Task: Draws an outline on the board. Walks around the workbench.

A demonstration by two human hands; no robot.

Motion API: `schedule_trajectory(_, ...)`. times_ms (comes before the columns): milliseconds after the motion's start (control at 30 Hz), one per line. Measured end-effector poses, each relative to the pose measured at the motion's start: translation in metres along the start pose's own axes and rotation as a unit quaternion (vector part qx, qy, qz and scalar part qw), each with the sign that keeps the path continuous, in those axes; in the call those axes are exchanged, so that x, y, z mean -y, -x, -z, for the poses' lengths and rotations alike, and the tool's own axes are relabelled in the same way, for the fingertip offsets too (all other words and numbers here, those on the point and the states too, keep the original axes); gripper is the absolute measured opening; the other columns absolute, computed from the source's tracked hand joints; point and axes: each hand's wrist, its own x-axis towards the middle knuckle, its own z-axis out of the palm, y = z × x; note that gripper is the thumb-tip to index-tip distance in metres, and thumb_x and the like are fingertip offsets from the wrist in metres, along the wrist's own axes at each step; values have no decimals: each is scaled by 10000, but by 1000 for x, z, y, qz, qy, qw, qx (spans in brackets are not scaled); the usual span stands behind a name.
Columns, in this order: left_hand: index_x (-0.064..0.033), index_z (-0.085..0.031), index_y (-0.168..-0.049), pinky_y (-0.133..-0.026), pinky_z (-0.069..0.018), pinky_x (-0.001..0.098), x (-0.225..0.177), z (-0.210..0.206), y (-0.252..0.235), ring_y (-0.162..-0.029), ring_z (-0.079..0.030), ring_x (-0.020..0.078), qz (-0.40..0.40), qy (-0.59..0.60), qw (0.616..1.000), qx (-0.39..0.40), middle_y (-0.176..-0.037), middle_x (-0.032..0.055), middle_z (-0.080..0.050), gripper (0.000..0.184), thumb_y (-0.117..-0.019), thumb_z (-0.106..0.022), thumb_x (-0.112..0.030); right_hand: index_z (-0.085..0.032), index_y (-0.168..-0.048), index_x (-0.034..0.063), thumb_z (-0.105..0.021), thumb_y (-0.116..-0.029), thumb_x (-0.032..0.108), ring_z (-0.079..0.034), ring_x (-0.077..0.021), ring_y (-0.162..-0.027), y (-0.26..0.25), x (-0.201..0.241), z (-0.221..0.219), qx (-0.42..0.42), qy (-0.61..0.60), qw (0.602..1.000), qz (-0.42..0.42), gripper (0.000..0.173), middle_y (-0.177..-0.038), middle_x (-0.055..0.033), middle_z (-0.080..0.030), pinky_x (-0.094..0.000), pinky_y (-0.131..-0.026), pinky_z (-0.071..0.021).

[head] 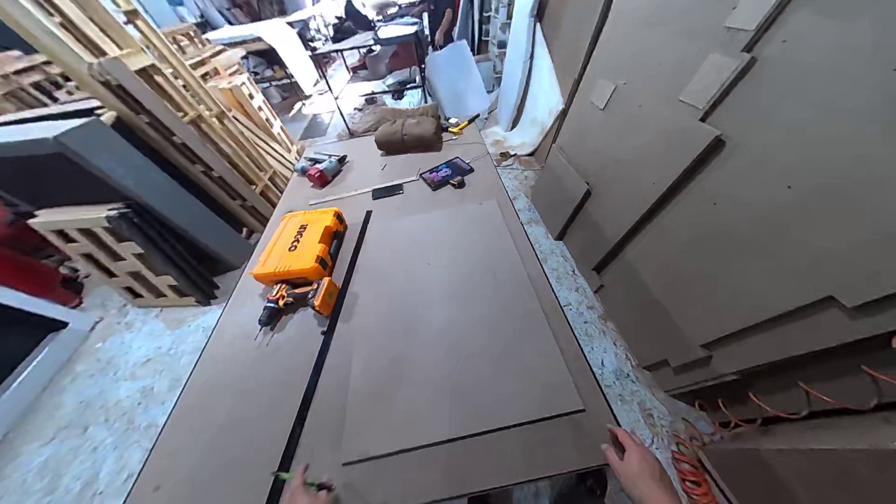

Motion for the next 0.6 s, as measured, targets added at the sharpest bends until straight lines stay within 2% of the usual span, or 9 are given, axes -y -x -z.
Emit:
schedule_trajectory(100,-55,-479,-1502,-1060,-481,607,-28,-34,-32,-1274,-597,423,-30,39,998,25,-1383,265,-598,646,-947,-701,-301,-578,-1459,113,-637,-970,344,-615,-348,-1283,-1,11,0,3,14,1000,-8,545,-1407,-169,-624,-570,-1082,-479)
schedule_trajectory(200,-5,-491,-1483,-1147,-401,592,-41,-70,-39,-1397,-472,454,-28,54,998,25,-1488,293,-498,623,-936,-700,-217,-520,-1511,138,-627,-986,378,-587,-335,-1321,-6,20,10,33,33,998,-31,587,-1459,-160,-584,-557,-1105,-462)
schedule_trajectory(267,-6,-490,-1483,-1155,-399,579,-54,-81,-32,-1423,-445,442,-26,60,998,14,-1520,290,-461,600,-946,-676,-200,-495,-1531,148,-617,-988,398,-572,-319,-1344,-18,28,14,38,45,997,-40,610,-1485,-140,-568,-537,-1119,-456)
schedule_trajectory(467,-22,-472,-1501,-1135,-426,577,-57,-84,-20,-1409,-475,416,-30,69,997,23,-1536,275,-452,628,-928,-696,-151,-399,-1577,83,-628,-977,407,-453,-346,-1454,-51,50,5,70,69,995,-30,719,-1607,-154,-428,-543,-1173,-396)
schedule_trajectory(600,-57,-463,-1513,-1045,-484,631,-54,-76,-18,-1298,-571,444,-25,65,996,47,-1458,278,-531,647,-914,-702,-108,-366,-1599,98,-622,-970,489,-447,-327,-1465,-60,75,-2,99,48,994,-14,784,-1635,-153,-389,-533,-1179,-394)
